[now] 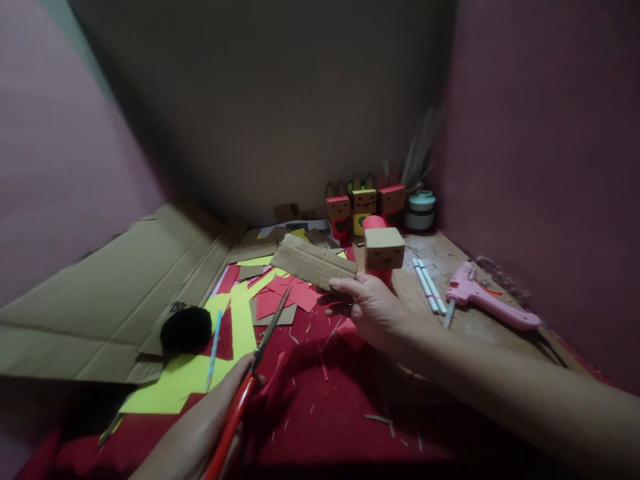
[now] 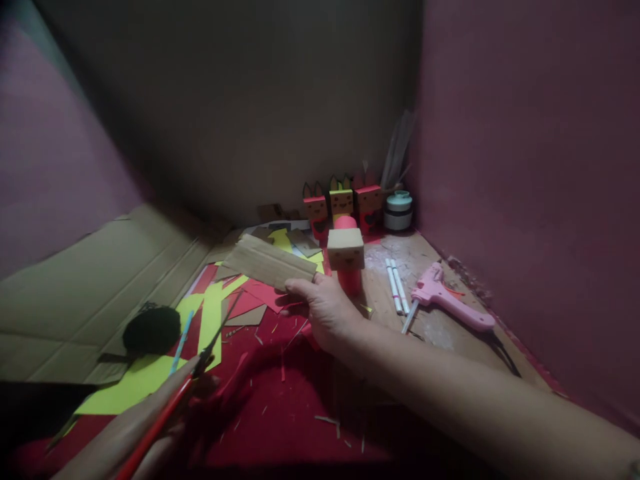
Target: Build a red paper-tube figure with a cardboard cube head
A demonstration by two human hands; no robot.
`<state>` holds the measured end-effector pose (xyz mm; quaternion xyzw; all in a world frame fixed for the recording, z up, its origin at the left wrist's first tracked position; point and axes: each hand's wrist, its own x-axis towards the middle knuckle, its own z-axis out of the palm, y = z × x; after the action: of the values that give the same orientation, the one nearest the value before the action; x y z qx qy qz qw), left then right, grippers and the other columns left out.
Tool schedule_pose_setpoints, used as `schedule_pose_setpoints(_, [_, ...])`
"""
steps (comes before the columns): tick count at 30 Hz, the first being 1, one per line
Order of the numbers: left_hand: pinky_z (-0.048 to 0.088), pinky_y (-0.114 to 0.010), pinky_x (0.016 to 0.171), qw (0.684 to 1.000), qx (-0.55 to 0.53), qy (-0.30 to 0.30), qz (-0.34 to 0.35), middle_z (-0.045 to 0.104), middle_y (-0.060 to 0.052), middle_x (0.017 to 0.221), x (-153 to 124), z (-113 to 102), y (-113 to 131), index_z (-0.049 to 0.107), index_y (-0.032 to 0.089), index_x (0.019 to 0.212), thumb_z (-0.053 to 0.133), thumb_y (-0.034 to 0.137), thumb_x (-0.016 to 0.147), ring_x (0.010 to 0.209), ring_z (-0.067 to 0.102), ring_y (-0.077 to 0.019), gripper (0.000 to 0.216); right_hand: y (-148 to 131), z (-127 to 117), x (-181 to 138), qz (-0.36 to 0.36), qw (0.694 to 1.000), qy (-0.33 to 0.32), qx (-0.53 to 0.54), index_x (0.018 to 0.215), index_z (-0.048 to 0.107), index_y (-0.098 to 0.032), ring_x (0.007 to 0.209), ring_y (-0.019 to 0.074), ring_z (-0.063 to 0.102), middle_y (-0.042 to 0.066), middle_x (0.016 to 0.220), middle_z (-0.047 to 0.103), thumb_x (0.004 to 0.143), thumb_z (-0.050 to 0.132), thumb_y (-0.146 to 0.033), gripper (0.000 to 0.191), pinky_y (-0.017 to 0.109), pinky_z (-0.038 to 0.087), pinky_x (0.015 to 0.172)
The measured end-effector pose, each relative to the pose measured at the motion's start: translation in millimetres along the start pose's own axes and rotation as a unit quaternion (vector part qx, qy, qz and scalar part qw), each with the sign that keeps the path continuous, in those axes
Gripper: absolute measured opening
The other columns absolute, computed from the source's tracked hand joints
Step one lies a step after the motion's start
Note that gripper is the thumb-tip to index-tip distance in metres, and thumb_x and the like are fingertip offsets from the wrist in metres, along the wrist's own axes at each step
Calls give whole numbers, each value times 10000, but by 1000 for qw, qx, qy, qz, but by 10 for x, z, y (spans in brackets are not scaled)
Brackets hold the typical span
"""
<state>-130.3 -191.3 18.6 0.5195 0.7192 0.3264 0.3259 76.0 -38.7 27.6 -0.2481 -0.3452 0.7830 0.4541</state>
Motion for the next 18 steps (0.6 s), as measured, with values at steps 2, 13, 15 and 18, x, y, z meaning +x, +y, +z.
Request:
schedule_pose_setpoints(2, [623, -418, 780, 1000, -5, -5, 1, 794, -80, 909, -17, 152, 184, 730, 264, 1050, 536, 669, 873, 917, 746, -328, 482, 30, 52, 1, 6, 1000, -10, 21, 863, 658, -137, 660, 174, 681, 58, 760, 728, 638, 783, -192, 263, 334, 541, 699])
schedule_pose_setpoints(13, [554, -398, 923, 993, 78, -73, 50, 732, -95, 1206, 10, 126, 433, 606, 245, 1297, 521, 495, 925, 1013, 697, -293, 457, 156, 121, -71, 7, 997, -50, 66, 865, 649, -156, 788, 239, 728, 85, 829, 748, 632, 765, -161, 260, 441, 595, 831])
schedule_pose_setpoints(15, [555, -393, 914, 993, 80, -76, 45, 739, -96, 1178, 24, 167, 440, 602, 233, 1305, 532, 483, 917, 984, 699, -286, 467, 159, 127, -82, 11, 997, -53, 63, 878, 645, -160, 829, 250, 727, 95, 863, 751, 632, 766, -163, 274, 442, 595, 832])
schedule_pose_setpoints(18, [568, -369, 876, 996, 25, -79, 31, 755, -83, 1116, 39, 228, 458, 633, 235, 1260, 559, 482, 893, 961, 702, -278, 448, 158, 133, -92, 13, 997, -58, 55, 921, 648, -164, 850, 248, 720, 94, 885, 748, 629, 771, -170, 316, 425, 595, 817])
